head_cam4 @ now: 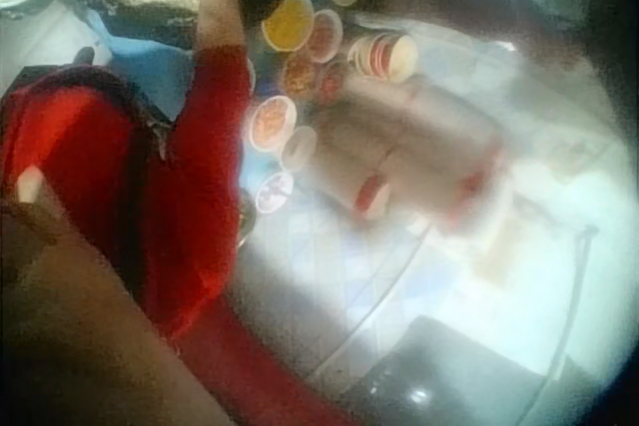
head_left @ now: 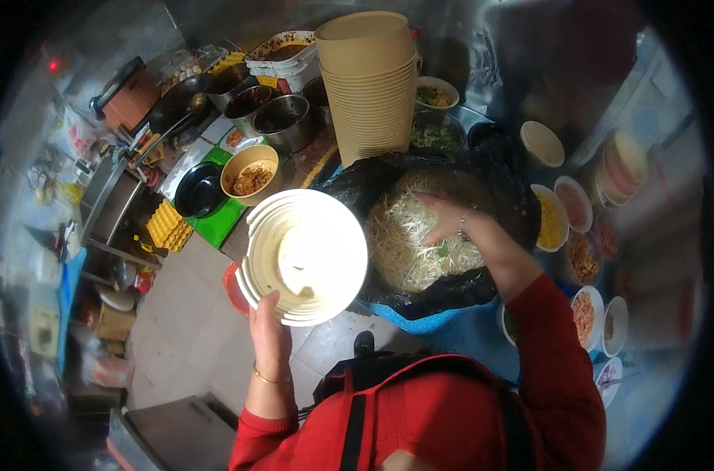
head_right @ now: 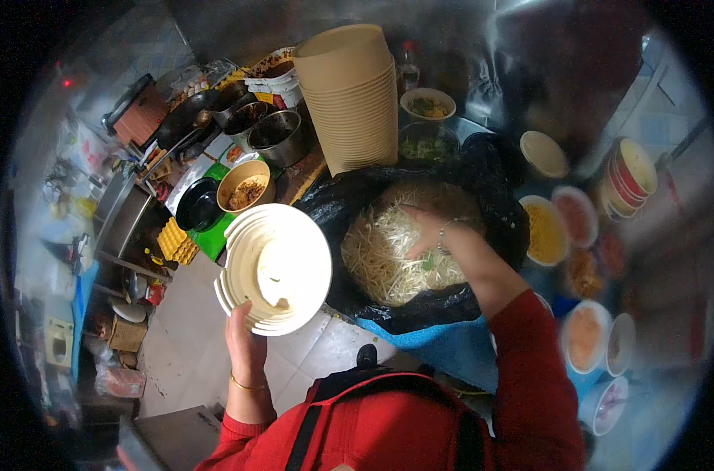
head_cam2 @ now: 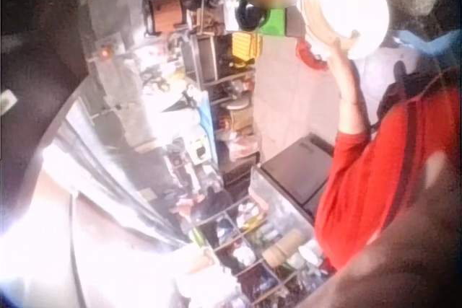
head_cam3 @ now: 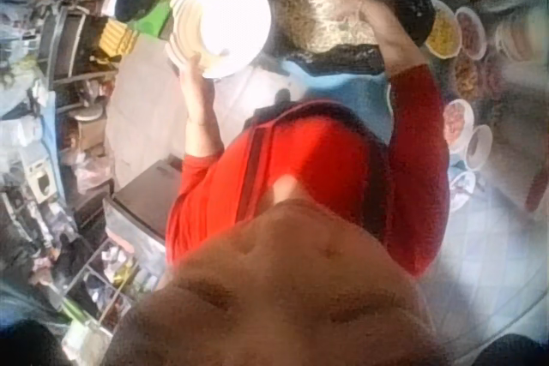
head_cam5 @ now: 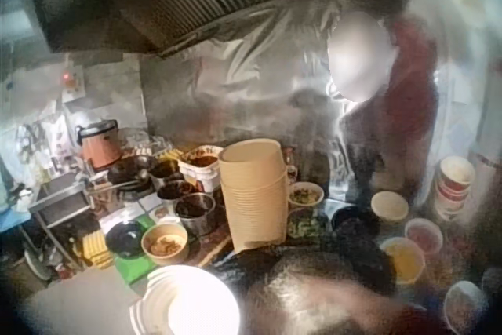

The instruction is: The person assembles several noodle bowls by placing bean sprouts and leafy greens into disposable bowls. They retrieve bowls from a stack, add ingredients from a black bag and a metal bowl, and store some bowls in a refrigerator.

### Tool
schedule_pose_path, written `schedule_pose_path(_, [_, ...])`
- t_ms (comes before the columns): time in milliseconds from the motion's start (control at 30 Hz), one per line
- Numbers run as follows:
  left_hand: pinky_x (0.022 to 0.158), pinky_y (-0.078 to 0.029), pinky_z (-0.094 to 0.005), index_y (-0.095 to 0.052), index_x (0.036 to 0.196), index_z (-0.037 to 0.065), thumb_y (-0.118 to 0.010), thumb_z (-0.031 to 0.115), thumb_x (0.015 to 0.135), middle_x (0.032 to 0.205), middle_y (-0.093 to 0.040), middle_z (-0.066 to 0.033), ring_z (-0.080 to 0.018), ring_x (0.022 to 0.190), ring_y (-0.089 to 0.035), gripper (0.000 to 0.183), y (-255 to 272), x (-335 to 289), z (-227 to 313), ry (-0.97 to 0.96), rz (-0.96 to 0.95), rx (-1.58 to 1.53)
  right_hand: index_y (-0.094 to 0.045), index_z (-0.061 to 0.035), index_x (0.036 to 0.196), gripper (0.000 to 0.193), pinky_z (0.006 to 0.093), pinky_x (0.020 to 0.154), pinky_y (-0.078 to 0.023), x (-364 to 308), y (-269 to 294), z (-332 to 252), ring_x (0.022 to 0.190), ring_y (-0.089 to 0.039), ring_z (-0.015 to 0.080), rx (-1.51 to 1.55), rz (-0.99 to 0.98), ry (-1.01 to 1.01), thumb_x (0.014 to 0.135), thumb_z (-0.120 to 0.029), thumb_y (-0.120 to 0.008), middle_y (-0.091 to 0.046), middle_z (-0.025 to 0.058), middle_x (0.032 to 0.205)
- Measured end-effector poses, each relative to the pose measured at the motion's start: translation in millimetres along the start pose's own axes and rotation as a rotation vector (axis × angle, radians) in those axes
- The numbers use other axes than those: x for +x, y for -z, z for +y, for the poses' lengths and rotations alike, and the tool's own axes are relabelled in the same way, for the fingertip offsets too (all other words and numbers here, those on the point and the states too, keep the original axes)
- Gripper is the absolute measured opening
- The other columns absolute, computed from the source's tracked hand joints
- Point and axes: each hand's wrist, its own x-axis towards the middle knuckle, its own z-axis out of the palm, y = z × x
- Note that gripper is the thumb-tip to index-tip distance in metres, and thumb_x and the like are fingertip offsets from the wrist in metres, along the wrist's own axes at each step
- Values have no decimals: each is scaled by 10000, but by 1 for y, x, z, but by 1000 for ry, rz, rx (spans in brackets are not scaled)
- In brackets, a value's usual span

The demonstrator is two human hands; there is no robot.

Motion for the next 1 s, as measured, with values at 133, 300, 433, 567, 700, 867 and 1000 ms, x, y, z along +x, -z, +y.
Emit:
schedule_pose_path(133, [922, -346, -271, -391, 1250, -49, -447, 143, 821, 1193, -479, -108, -185, 1076, -455, 473, -10, 2, -2, 58, 23, -63, -400, -199, 1321, 864, 401, 966, -390, 0, -33, -20, 1177, -430, 324, -291, -50, -157, 549, -207, -788, -355, 111, 1361])
schedule_pose_path(300, [1010, -284, -329, -323, 1298, -47, -412, 136, 809, 1305, -368, -165, -256, 1210, -360, 529, -40, 22, 8, -210, -222, 242, -518, -138, 1202, 613, 379, 909, -434, -20, -30, -13, 1091, -509, 303, -175, 166, -162, 615, -94, -690, -495, 128, 1194])
schedule_pose_path(433, [1017, -304, -403, -263, 1320, -31, -418, 158, 797, 1279, -333, -263, -402, 1206, -338, 577, -72, 38, 22, -534, -182, 784, -516, -67, 1200, 553, 350, 963, -395, -36, -10, -9, 1134, -494, 305, 64, 222, -147, 658, -37, -621, -507, 169, 1232])
schedule_pose_path(567, [922, -393, -455, -270, 1319, -3, -441, 239, 810, 1252, -358, -290, -446, 1093, -441, 590, -113, 49, 8, -556, -185, 852, -528, -72, 1187, 512, 377, 892, -446, -50, 24, -24, 1032, -558, 307, -130, 302, -166, 687, -48, -633, -535, 158, 1192])
schedule_pose_path(700, [923, -393, -460, -246, 1331, 13, -421, 272, 820, 1242, -373, -293, -461, 1057, -458, 599, -149, 55, -35, -399, -317, 800, -569, -82, 1082, 396, 401, 804, -476, -42, 25, -66, 932, -584, 311, -173, 328, -127, 699, -120, -667, -571, 161, 1097])
schedule_pose_path(867, [992, -333, -378, -331, 1284, -40, -381, 198, 804, 1244, -443, -259, -364, 1177, -427, 538, -162, 69, -91, -191, -377, 174, -472, -142, 1231, 643, 398, 974, -374, -30, 20, -100, 1143, -443, 339, -160, 200, -70, 632, -153, -706, -435, 162, 1268])
schedule_pose_path(1000, [1000, -311, -318, -339, 1290, -37, -348, 163, 838, 1264, -442, -178, -254, 1179, -417, 494, -143, 77, -105, -98, -370, -60, -535, -145, 1191, 549, 374, 926, -402, -53, 61, -81, 1092, -478, 318, -201, 393, -22, 671, -249, -680, -481, 136, 1227])
